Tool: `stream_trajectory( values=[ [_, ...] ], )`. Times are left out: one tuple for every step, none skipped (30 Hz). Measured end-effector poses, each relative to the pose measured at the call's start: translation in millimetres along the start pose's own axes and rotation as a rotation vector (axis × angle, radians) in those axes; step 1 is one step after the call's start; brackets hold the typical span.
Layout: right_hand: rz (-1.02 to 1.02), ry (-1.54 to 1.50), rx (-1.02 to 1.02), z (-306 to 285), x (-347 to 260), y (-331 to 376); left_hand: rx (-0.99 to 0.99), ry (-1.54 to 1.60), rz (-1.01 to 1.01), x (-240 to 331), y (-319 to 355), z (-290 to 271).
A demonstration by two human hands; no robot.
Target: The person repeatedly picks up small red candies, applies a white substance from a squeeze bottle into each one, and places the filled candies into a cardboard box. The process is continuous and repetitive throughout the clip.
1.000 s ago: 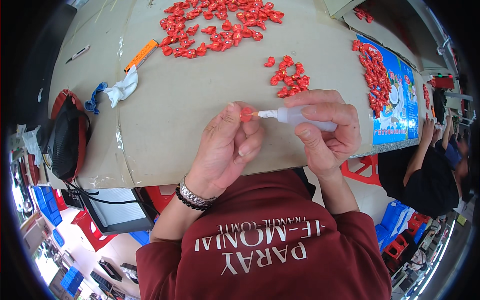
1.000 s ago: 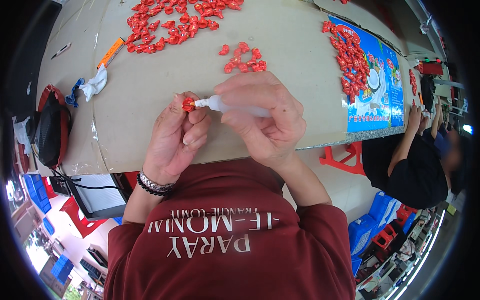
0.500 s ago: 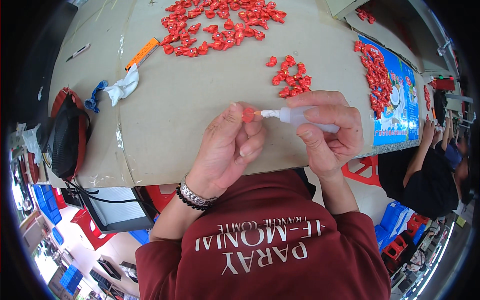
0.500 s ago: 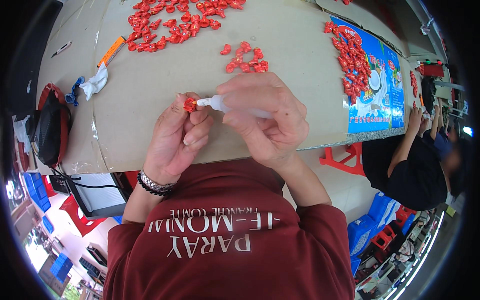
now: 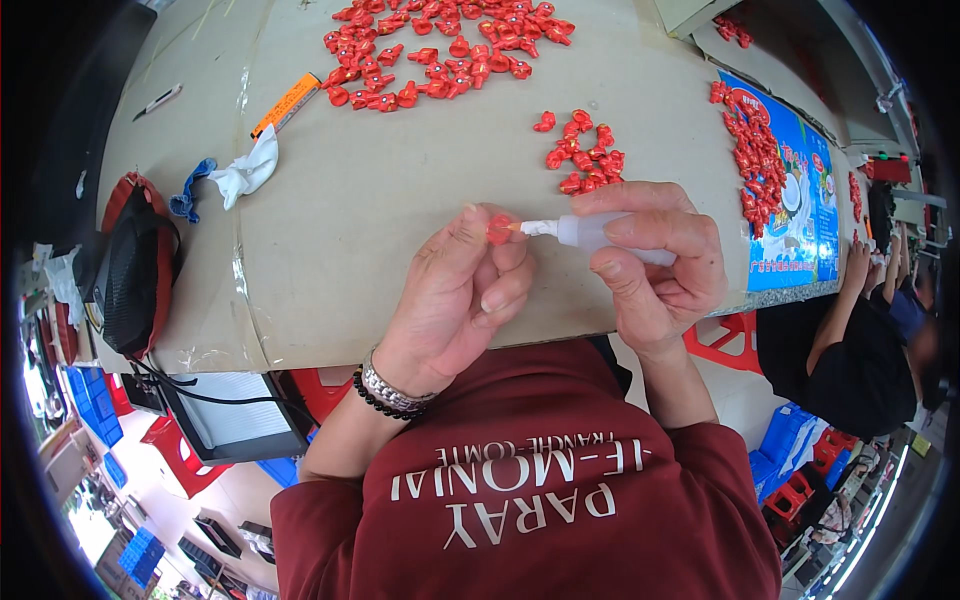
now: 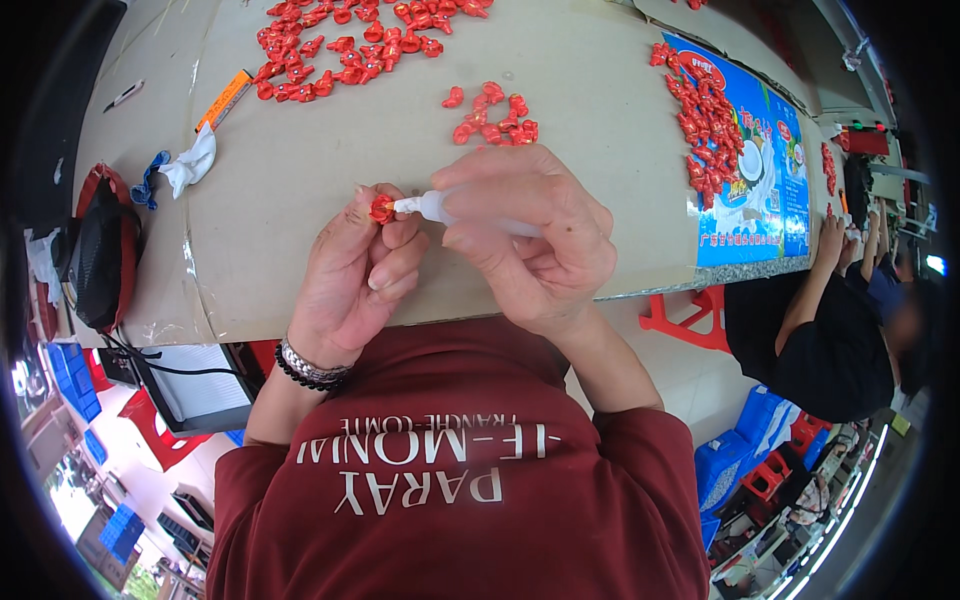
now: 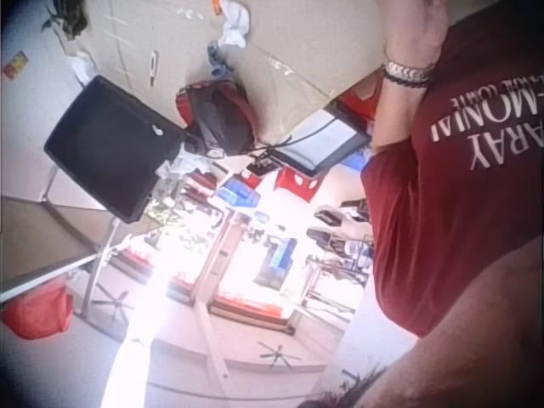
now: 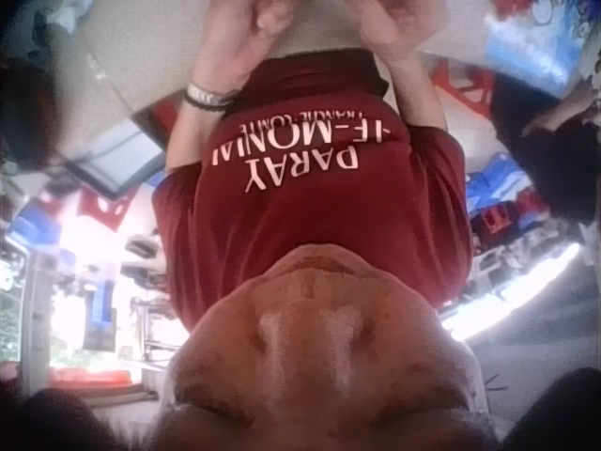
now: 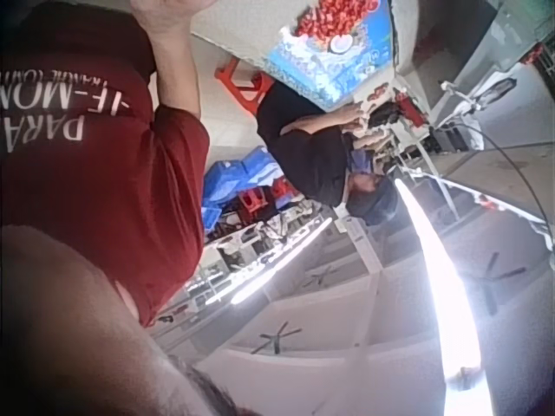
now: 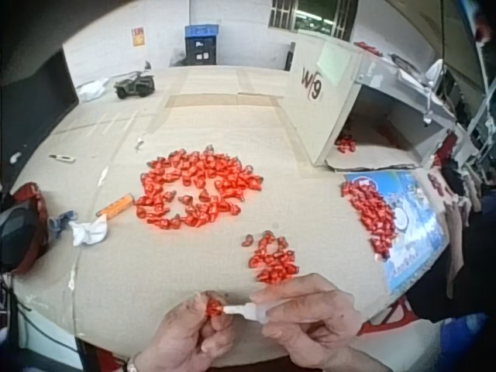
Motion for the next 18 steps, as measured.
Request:
stream_trajectory(
  values=[
    [-0.001,0.004,0.003,-0.6,-0.4,0.4,-0.002,0.005,-0.002,-0.4,-0.2,-0.4],
    [-0.002,0.008,0.006,-1.2,-0.8,0.7,-0.005,0.009,-0.003,-0.8,-0.7,-1.1],
    [-0.001,0.011,0.01,-2.0,-1.1,0.7,-0.008,0.014,-0.004,-1.2,-1.0,-1.5],
    [0.0,0.015,0.015,-2.7,-1.6,0.5,-0.007,0.011,-0.004,-1.3,-1.1,-1.9],
    [0.001,0.019,0.021,-3.2,-2.0,0.2,-0.006,0.009,-0.005,-1.3,-1.1,-2.0],
    [0.006,0.009,0.022,-3.6,-1.5,0.2,-0.006,0.007,-0.006,-1.3,-1.1,-2.0],
    [0.011,-0.001,0.023,-3.9,-0.8,0.3,-0.007,0.01,-0.007,-1.3,-1.1,-1.8],
    [0.016,-0.014,0.023,-4.3,0.1,0.5,-0.006,0.012,-0.006,-1.3,-0.9,-1.6],
    [0.01,-0.011,0.018,-3.4,-0.6,0.5,-0.004,0.014,-0.005,-1.4,-0.6,-1.3],
    [0.004,-0.008,0.012,-2.3,-1.6,0.3,0.015,0.0,-0.004,-1.0,-0.1,-0.6],
    [-0.002,-0.001,0.008,-1.5,-2.5,0.5,0.032,-0.013,-0.006,-0.6,0.0,2.0],
    [-0.005,0.001,0.004,-1.1,-2.2,0.6,0.049,-0.026,-0.007,-0.4,0.1,2.5],
    [-0.007,0.004,0.0,-1.0,-1.4,0.7,0.049,-0.029,-0.008,-0.6,0.1,2.4],
    [-0.01,0.006,-0.004,-0.8,-1.3,0.8,0.05,-0.032,-0.008,-0.7,0.0,2.4],
    [-0.01,0.002,-0.004,-0.6,-1.5,0.7,0.05,-0.035,-0.009,-0.8,-0.1,2.4],
    [-0.01,-0.001,-0.004,-0.1,-1.9,0.5,0.054,-0.035,-0.01,-1.0,0.1,2.1],
    [-0.011,-0.006,-0.005,0.3,-2.3,0.3,0.058,-0.036,-0.01,-1.1,0.4,1.7],
    [-0.008,0.0,-0.005,0.5,-2.4,0.2,0.062,-0.037,-0.011,-1.1,0.7,1.2]
  ],
)
Point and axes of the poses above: each hand's wrist, its own y-axis away from the middle knuckle, its own z-axis out of the palm, x = y × z, the point moved 10 cm from there along -y, towards the middle knuckle, and after that the axes turned 12 degrees about z, right-handed, at the moved point
